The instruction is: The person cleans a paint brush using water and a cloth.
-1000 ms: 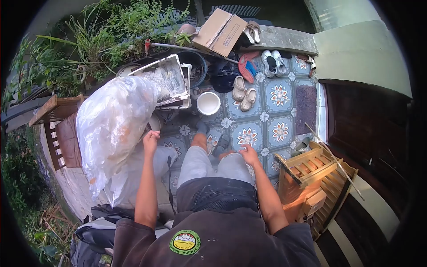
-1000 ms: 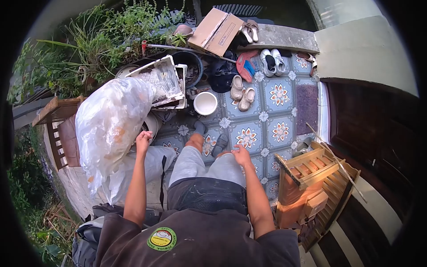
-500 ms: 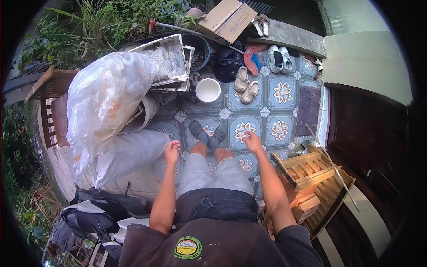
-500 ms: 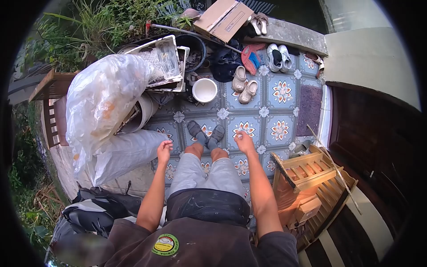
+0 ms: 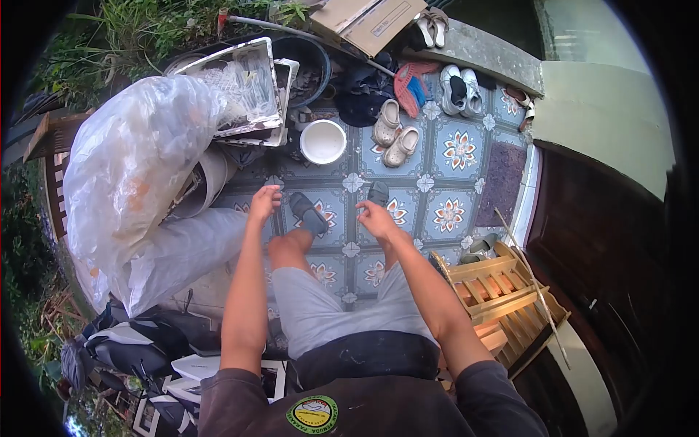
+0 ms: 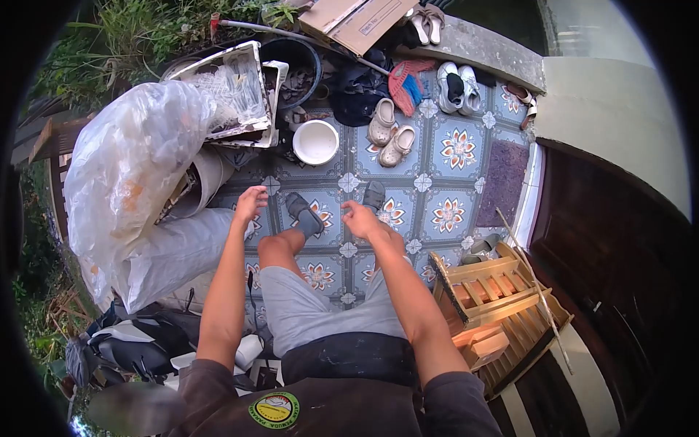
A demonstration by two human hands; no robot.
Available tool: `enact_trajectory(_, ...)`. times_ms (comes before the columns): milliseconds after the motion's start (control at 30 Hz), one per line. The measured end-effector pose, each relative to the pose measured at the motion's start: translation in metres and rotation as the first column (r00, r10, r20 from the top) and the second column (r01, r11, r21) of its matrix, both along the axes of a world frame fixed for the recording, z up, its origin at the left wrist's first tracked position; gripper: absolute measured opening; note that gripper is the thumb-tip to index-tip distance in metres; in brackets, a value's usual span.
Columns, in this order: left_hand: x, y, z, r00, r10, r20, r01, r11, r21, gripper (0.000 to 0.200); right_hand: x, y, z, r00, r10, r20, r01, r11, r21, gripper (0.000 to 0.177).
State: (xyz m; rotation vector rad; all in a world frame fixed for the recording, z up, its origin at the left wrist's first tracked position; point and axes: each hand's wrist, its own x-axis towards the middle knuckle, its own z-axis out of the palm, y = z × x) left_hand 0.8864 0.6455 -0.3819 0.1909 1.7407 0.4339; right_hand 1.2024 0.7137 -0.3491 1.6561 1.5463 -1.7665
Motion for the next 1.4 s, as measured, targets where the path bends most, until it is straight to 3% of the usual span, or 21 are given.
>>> enact_trajectory(67,0.028,0.014,-0.022,0.989,0.140,-0.050,-0.130,0.977,0.170,0.027,0.011,0.030,-0.030,0.984,0.171,0.056,-0.173,0.984,0.034,0.036)
enact_trajectory(133,0.055,0.025,-0.048,0.996,0.061,-0.063,-0.052,0.990,0.134,0.030,0.020,0.058,-0.058,0.974,0.189,0.120,-0.197,0.979,0.057,0.036)
enact_trajectory(200,0.078,0.029,-0.096,0.998,-0.070,-0.009,0.070,0.978,0.196,0.034,0.023,0.097,-0.097,0.972,0.140,0.191,-0.175,0.967,0.185,0.035)
enact_trajectory(233,0.083,0.033,-0.116,0.964,-0.258,-0.067,0.266,0.950,0.162,0.039,0.024,0.108,-0.116,0.975,0.093,0.203,-0.145,0.955,0.261,0.034)
enact_trajectory(300,0.085,0.042,-0.142,0.954,-0.281,-0.099,0.292,0.950,0.114,0.042,0.023,0.124,-0.155,0.984,-0.101,0.149,0.043,0.936,0.350,0.033)
enact_trajectory(367,0.084,0.032,-0.182,0.963,-0.182,-0.201,0.196,0.979,0.055,0.048,0.007,0.127,-0.199,0.956,-0.292,0.002,0.277,0.906,0.320,0.035)
enact_trajectory(400,0.082,0.031,-0.208,0.967,-0.098,-0.234,0.110,0.993,0.038,0.051,-0.002,0.131,-0.230,0.964,-0.266,0.000,0.254,0.918,0.306,0.035)
enact_trajectory(467,0.074,0.032,-0.240,0.975,0.002,-0.223,0.013,0.998,0.067,0.057,-0.019,0.123,-0.270,0.998,-0.037,0.056,0.021,0.963,0.268,0.041)
enact_trajectory(533,0.068,0.033,-0.276,0.961,0.034,-0.274,-0.005,0.994,0.106,0.064,-0.046,0.120,-0.291,0.995,-0.008,0.102,-0.019,0.965,0.261,0.050)
enact_trajectory(633,0.066,0.044,-0.308,0.966,0.164,-0.202,-0.133,0.978,0.158,0.076,-0.073,0.113,-0.342,0.983,-0.169,0.071,0.143,0.949,0.281,0.057)
enact_trajectory(700,0.073,0.049,-0.326,0.979,0.094,-0.183,-0.062,0.983,0.171,0.076,-0.082,0.111,-0.368,0.941,-0.339,-0.002,0.327,0.905,0.273,0.060)
enact_trajectory(833,0.092,0.042,-0.332,0.981,0.030,-0.192,0.015,0.974,0.226,0.080,-0.069,0.128,-0.350,0.983,-0.142,0.115,0.120,0.976,0.181,0.063)
enact_trajectory(900,0.100,0.043,-0.325,1.000,-0.021,-0.013,0.024,0.968,0.249,0.084,-0.050,0.134,-0.355,0.975,-0.165,0.149,0.138,0.974,0.180,0.068)
enact_trajectory(1000,0.109,0.050,-0.329,0.995,-0.092,0.035,0.079,0.962,0.261,0.080,-0.007,0.133,-0.373,0.966,-0.202,0.159,0.170,0.966,0.196,0.071)
enact_trajectory(1067,0.105,0.049,-0.348,0.997,-0.056,0.056,0.037,0.956,0.291,0.068,0.000,0.134,-0.363,0.965,-0.230,0.127,0.200,0.956,0.214,0.073)
enact_trajectory(1133,0.090,0.054,-0.349,0.978,-0.101,0.181,0.056,0.969,0.241,0.056,0.002,0.131,-0.337,0.940,-0.234,0.249,0.140,0.928,0.344,0.072)
enact_trajectory(1167,0.087,0.056,-0.355,0.997,-0.062,0.056,0.048,0.973,0.227,0.044,0.001,0.124,-0.328,0.934,-0.238,0.268,0.095,0.885,0.456,0.070)
enact_trajectory(1200,0.078,0.063,-0.359,0.998,-0.054,0.043,0.043,0.973,0.228,0.044,0.001,0.113,-0.316,0.928,-0.243,0.284,0.047,0.830,0.556,0.069)
enact_trajectory(1267,0.058,0.088,-0.365,0.967,-0.075,-0.243,0.136,0.960,0.246,0.040,-0.030,0.090,-0.244,0.885,-0.466,-0.009,0.456,0.861,0.225,0.063)
enact_trajectory(1333,0.036,0.119,-0.382,0.889,-0.004,-0.457,0.187,0.916,0.356,0.035,-0.046,0.059,-0.183,0.833,-0.551,-0.048,0.548,0.834,-0.064,0.052)
enact_trajectory(1400,0.021,0.153,-0.390,0.760,0.027,-0.650,0.280,0.888,0.364,0.032,-0.037,0.013,-0.176,0.831,-0.510,-0.221,0.471,0.857,-0.208,0.042)
